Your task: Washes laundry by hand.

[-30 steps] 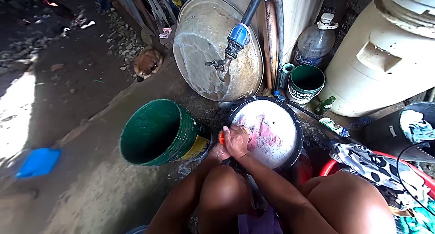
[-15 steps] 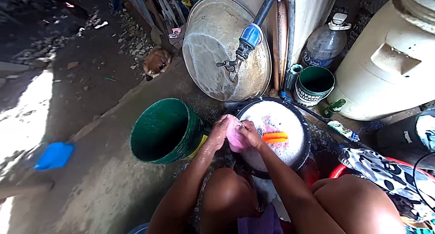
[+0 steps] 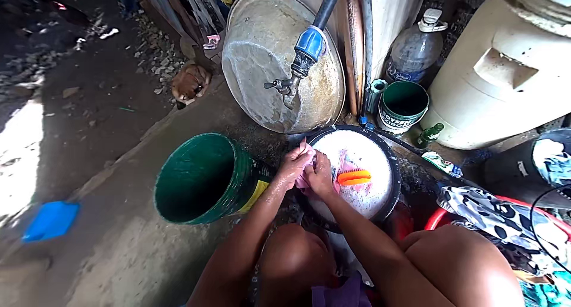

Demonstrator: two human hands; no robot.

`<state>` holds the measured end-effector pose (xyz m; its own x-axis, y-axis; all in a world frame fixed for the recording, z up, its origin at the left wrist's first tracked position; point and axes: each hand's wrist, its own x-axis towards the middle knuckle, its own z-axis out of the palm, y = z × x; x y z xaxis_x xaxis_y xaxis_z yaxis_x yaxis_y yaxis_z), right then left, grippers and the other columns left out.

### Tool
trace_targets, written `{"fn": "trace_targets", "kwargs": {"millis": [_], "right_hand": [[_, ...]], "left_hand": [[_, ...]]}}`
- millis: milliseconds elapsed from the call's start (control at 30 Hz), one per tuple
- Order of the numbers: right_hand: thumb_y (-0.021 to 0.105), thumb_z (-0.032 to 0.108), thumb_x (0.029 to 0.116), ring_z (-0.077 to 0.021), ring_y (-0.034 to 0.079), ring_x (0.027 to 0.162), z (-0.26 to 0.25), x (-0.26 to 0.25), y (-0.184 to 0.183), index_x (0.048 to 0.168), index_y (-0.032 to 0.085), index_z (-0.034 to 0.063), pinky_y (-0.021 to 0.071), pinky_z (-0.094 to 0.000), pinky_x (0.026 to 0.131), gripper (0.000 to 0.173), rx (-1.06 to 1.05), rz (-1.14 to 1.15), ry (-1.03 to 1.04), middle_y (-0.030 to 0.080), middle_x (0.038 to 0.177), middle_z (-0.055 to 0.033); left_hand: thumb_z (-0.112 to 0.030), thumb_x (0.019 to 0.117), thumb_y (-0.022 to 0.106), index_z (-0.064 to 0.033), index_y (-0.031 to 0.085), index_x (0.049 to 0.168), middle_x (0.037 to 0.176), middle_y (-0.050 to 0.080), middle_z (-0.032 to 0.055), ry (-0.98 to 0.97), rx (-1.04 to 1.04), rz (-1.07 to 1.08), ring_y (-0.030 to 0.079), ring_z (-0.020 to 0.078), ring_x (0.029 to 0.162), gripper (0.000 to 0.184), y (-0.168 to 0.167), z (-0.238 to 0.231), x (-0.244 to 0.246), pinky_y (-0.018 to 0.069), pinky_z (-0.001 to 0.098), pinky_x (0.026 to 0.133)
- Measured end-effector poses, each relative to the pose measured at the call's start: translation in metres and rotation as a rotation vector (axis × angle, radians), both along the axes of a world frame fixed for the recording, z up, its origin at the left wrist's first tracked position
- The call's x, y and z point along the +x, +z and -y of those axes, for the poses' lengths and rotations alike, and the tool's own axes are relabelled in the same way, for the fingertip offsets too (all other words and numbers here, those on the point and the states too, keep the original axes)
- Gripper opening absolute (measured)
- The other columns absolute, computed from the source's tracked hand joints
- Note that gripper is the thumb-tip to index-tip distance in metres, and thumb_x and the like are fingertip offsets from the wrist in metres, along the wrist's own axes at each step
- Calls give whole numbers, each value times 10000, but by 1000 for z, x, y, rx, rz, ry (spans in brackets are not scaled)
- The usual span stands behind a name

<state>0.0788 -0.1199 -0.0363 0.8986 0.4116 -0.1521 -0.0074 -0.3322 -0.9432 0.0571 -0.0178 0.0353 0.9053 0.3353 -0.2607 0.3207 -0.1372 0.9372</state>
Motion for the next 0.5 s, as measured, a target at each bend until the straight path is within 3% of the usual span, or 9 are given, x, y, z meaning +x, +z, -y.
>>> {"fn": "trace_targets", "kwargs": {"millis": [67, 133, 200, 233, 300, 367, 400, 433, 500], "right_hand": [[565, 313, 980, -418, 432, 1405, 13, 15, -8, 1377, 630, 39, 332, -662, 1107, 487, -151, -56, 122, 531, 1494, -191], [609, 315, 977, -376, 485, 1373, 30, 32, -21, 1268, 695, 35, 336, -658, 1111, 413, -188, -121, 188, 599, 1423, -167], [636, 165, 969, -240, 642, 1090, 49, 44, -32, 1077, 726, -23, 493, -478, 983, 234, 46, -211, 66, 708, 1119, -157], [598, 75, 981, -172, 643, 938, 54, 49, -35, 996, 704, -50, 529, -381, 882, 164, 281, -312, -62, 695, 970, -132], [404, 129, 1064, -190, 650, 901, 57, 51, -33, 1089, 635, -33, 553, -384, 817, 283, 724, -561, -283, 673, 965, -130], [268, 464, 1099, -217, 676, 939, 46, 43, -18, 1335, 537, 118, 579, -434, 788, 497, 919, -691, -294, 690, 1064, -103], [288, 468, 1107, -210, 681, 907, 33, 33, -7, 1409, 480, 138, 590, -426, 759, 487, 931, -671, -271, 686, 1061, -101], [369, 318, 1122, -186, 674, 858, 17, 21, 8, 1411, 471, 71, 590, -388, 736, 394, 918, -585, -259, 676, 1033, -112], [487, 38, 1046, -137, 675, 922, -11, -10, 32, 1248, 604, -89, 578, -320, 849, 266, 745, -264, -165, 700, 1065, -137]], "left_hand": [[-95, 1055, 496, 36, 568, 1325, 1228, 666, 144, 8, -62, 121, 649, 182, 1096, 309, 42, -2, -3, 536, 382, 982], [-72, 1063, 449, -17, 548, 1366, 1199, 677, 88, 44, -117, 251, 665, 154, 1060, 323, 81, -10, -13, 562, 369, 948], [-93, 1072, 403, -101, 532, 1421, 1249, 678, 43, 26, -249, 392, 668, 141, 1097, 372, 107, -27, -27, 571, 354, 959], [-132, 1067, 431, -138, 570, 1384, 1236, 691, 44, 14, -362, 461, 679, 158, 1100, 346, 112, -39, -33, 581, 370, 959], [-236, 1020, 544, -155, 633, 1271, 1186, 708, 79, 10, -585, 513, 694, 213, 1086, 278, 97, -60, -42, 591, 442, 941], [-327, 967, 541, -156, 637, 1171, 1099, 720, 89, 63, -682, 413, 700, 232, 1027, 283, 57, -62, -38, 594, 484, 895], [-352, 971, 518, -134, 631, 1143, 1056, 724, 103, 82, -721, 332, 708, 245, 990, 301, 33, -56, -32, 600, 500, 870], [-355, 1033, 411, -101, 607, 1146, 1026, 718, 110, 105, -720, 236, 705, 241, 958, 340, 11, -45, -25, 601, 485, 855], [-318, 1117, 305, -76, 576, 1158, 954, 690, 64, 230, -605, 12, 680, 155, 869, 365, -15, -15, -17, 589, 356, 778]]}}
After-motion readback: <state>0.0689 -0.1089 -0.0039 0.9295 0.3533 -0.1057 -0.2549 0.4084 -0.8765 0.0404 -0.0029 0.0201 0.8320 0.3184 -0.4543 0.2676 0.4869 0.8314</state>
